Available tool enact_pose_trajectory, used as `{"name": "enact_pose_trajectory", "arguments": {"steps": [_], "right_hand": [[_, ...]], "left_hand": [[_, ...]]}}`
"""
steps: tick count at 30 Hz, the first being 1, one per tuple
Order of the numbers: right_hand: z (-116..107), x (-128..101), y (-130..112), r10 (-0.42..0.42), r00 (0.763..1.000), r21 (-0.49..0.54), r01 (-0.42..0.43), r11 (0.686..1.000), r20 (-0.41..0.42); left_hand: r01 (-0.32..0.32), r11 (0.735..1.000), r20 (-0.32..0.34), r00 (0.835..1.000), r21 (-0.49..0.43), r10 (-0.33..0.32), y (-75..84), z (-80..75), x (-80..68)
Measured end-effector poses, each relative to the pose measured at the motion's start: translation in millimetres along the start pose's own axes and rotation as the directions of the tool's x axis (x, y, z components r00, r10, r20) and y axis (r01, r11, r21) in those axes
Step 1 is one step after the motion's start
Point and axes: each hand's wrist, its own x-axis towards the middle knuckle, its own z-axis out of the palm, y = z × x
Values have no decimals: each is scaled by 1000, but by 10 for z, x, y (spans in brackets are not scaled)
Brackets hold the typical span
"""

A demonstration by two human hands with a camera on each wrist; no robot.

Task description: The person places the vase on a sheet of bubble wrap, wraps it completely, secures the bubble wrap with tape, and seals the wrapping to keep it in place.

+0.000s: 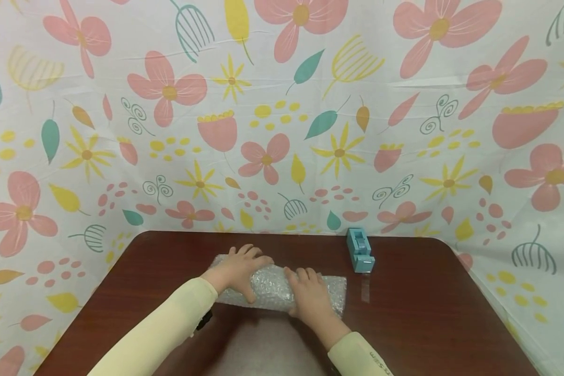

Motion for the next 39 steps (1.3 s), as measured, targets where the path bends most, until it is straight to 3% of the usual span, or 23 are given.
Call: {"name": "enact_pose_trajectory", "arguments": {"steps": [14, 20, 24, 32, 36, 39], "right_hand": [[11, 54, 70, -18, 1000, 40, 18, 999, -2], [-53, 107, 101, 2, 999, 95, -7, 995, 51], [-46, 151, 129, 7, 997, 112, -15, 994, 76], [-50, 232, 150, 32, 988, 156, -56, 986, 154], [-70, 272, 155, 39, 986, 171, -67, 983, 164], [-85, 302, 164, 44, 982, 186, -79, 979, 186]], "left_hand": [[18, 1000, -4, 1000, -13, -18, 15, -8, 27], [40, 997, 17, 999, -70, -39, 45, -49, 45], [45, 997, 19, 999, -59, -44, 28, -33, 65], [17, 1000, -117, 993, -23, -20, -22, 180, -44], [-21, 1000, -229, 973, 17, 24, -13, 285, -158], [-56, 997, -309, 949, 54, 70, 2, 373, -270]]}}
